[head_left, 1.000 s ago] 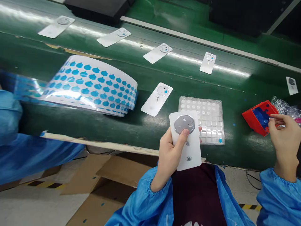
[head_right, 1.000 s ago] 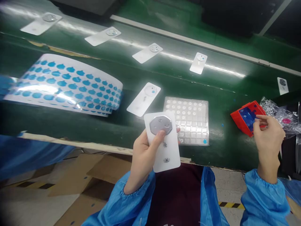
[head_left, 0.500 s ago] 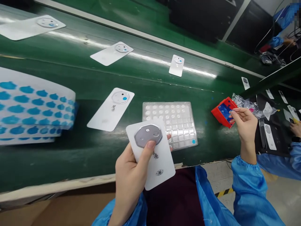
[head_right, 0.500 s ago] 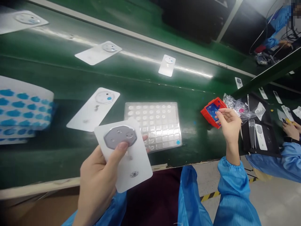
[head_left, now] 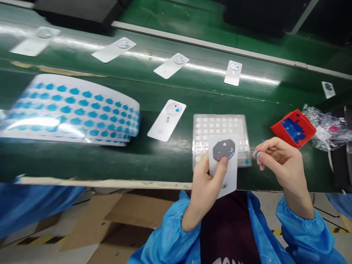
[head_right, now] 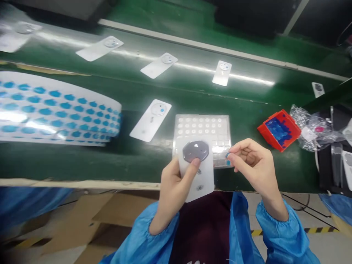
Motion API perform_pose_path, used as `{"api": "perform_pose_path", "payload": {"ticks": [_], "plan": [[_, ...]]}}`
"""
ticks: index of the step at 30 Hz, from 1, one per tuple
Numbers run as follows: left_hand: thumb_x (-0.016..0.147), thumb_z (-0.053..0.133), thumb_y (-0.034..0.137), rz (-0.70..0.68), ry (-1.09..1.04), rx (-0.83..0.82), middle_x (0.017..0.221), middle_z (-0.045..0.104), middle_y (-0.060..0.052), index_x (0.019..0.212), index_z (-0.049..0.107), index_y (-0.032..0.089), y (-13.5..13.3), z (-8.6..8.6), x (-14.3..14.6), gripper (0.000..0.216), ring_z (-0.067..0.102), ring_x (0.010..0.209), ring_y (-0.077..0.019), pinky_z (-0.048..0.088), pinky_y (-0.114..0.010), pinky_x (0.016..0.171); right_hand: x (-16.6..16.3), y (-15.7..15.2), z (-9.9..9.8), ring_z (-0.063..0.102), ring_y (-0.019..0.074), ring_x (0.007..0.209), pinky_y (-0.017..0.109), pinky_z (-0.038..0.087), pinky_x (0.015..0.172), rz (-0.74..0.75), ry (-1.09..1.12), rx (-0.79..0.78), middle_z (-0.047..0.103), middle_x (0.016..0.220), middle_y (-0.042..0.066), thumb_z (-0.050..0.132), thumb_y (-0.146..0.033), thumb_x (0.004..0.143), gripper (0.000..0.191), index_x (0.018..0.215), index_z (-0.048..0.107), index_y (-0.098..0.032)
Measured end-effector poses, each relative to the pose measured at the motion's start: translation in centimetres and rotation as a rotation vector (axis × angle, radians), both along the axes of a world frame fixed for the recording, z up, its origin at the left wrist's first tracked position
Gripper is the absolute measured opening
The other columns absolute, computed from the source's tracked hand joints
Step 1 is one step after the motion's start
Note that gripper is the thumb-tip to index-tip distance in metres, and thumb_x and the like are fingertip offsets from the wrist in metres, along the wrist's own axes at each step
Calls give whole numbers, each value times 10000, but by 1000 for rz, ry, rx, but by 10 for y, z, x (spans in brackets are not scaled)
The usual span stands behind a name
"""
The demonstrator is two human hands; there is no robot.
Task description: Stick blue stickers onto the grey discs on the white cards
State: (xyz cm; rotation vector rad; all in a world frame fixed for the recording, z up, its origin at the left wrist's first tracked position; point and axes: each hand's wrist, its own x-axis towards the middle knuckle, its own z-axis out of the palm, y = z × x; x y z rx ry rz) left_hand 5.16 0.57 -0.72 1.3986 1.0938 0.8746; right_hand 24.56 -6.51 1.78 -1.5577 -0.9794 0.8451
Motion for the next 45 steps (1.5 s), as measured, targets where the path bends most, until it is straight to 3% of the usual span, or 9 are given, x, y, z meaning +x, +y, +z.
{"api": "perform_pose_path", "payload": {"ticks": [5, 12, 19, 27, 36, 45], "plan": [[989, 662, 272, 8, -15, 37, 833, 758, -12, 994, 747, 202, -4, 0, -1, 111, 716, 769, -191, 589, -267, 706, -29, 17, -4, 675, 117, 644, 203, 599, 556, 108, 9, -18, 733, 853, 8, 825, -276, 908, 98, 898, 761, -203], [1004, 694, 224, 44, -40, 101, 1059, 802, -29, 1136, 739, 218, -9, -5, -2, 139, 757, 952, -191, 587, -257, 817, -42, 20, -8, 714, 129, 709, 205, 608, 601, 57, -146, 28, 784, 917, 15, 807, -246, 926, 27, 929, 795, -221], [1002, 711, 241, 92, -34, 151, 959, 785, -13, 1009, 711, 216, -14, -8, -2, 26, 750, 865, -172, 570, -232, 725, -47, 20, -2, 726, 111, 703, 193, 632, 644, 28, -198, 46, 802, 934, -7, 797, -207, 925, 34, 927, 802, -240], [981, 725, 224, 117, 31, 227, 790, 738, 33, 940, 688, 218, -15, -5, -2, 55, 665, 646, -113, 513, -192, 594, -49, 18, 0, 719, 106, 705, 198, 633, 660, 31, -232, 39, 805, 934, -20, 789, -203, 929, 48, 935, 802, -249], [947, 741, 242, 164, 67, 282, 722, 739, 53, 917, 731, 218, -12, 0, 2, 39, 656, 571, -102, 518, -185, 559, -55, 13, 1, 697, 105, 696, 219, 632, 680, 35, -338, 73, 774, 891, -25, 758, -168, 952, 69, 941, 769, -235], [878, 759, 208, 224, 85, 268, 727, 803, 57, 826, 680, 218, -14, 1, 5, 95, 712, 562, -106, 552, -178, 553, -62, 6, 3, 706, 107, 751, 217, 642, 702, 36, -335, 94, 775, 927, -24, 740, -160, 977, 90, 971, 771, -245]]}}
